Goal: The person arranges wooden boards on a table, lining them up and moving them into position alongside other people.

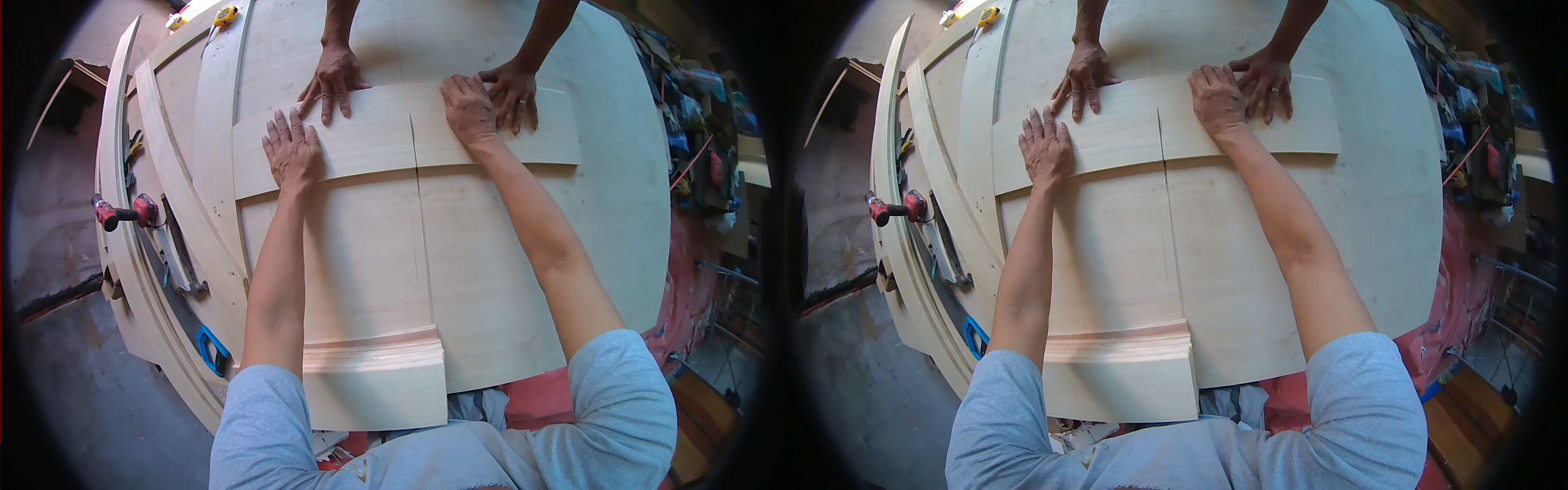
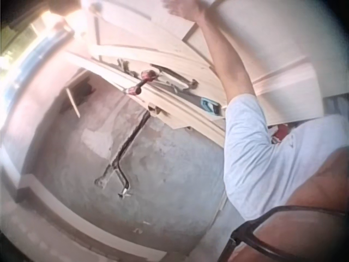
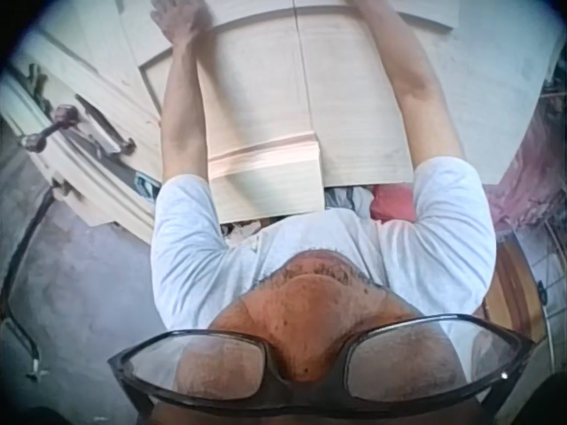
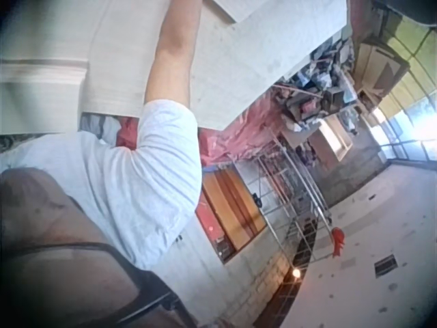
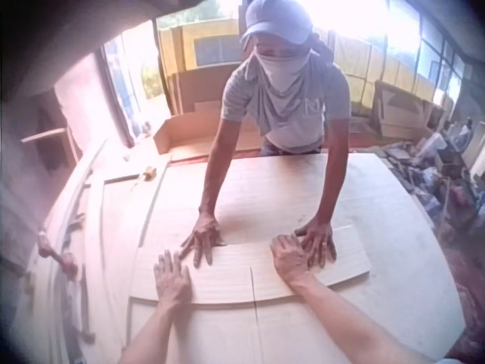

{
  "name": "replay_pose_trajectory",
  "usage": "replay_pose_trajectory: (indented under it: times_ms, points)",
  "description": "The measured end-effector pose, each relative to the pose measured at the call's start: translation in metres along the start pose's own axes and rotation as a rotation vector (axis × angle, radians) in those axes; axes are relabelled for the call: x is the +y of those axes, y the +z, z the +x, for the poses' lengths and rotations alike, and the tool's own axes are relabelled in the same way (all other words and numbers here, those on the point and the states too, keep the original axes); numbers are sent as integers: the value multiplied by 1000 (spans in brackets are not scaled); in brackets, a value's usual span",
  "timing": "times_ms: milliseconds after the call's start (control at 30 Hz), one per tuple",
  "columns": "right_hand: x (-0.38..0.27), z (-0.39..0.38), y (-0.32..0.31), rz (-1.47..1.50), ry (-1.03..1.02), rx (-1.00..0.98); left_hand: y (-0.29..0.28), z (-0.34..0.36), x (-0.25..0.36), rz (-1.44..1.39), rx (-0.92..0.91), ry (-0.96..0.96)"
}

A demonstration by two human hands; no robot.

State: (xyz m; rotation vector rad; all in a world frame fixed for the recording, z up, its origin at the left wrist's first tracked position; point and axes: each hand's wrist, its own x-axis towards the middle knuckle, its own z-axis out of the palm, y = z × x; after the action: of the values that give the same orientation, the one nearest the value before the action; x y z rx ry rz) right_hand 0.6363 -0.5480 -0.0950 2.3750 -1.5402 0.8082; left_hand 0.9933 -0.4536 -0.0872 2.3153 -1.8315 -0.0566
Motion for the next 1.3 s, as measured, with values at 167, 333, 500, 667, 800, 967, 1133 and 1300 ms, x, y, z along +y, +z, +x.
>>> replay_pose_trajectory:
  times_ms: [167, 333, 500, 667, 800, 967, 1133, 1300]
  points:
    - [-4, -7, -8, -39, -43, 29, -1, -11, -2, 2, 20, 12]
    - [-9, -12, -17, -37, -35, 34, -3, -19, -2, 34, 33, 15]
    - [-14, -19, -23, -32, 14, -10, -4, -27, -2, 15, 33, 17]
    - [-16, -26, -25, -71, -10, 11, -4, -34, -3, 11, 50, 26]
    - [-17, -30, -29, -80, 7, -19, -5, -40, -4, 39, 40, 19]
    - [-20, -37, -35, -59, -12, -5, -6, -48, -5, 32, 51, 26]
    - [-24, -45, -42, -33, -14, 3, -9, -63, -7, 28, 69, 39]
    - [-29, -51, -55, -49, 3, -86, -17, -91, -7, 14, 31, 15]
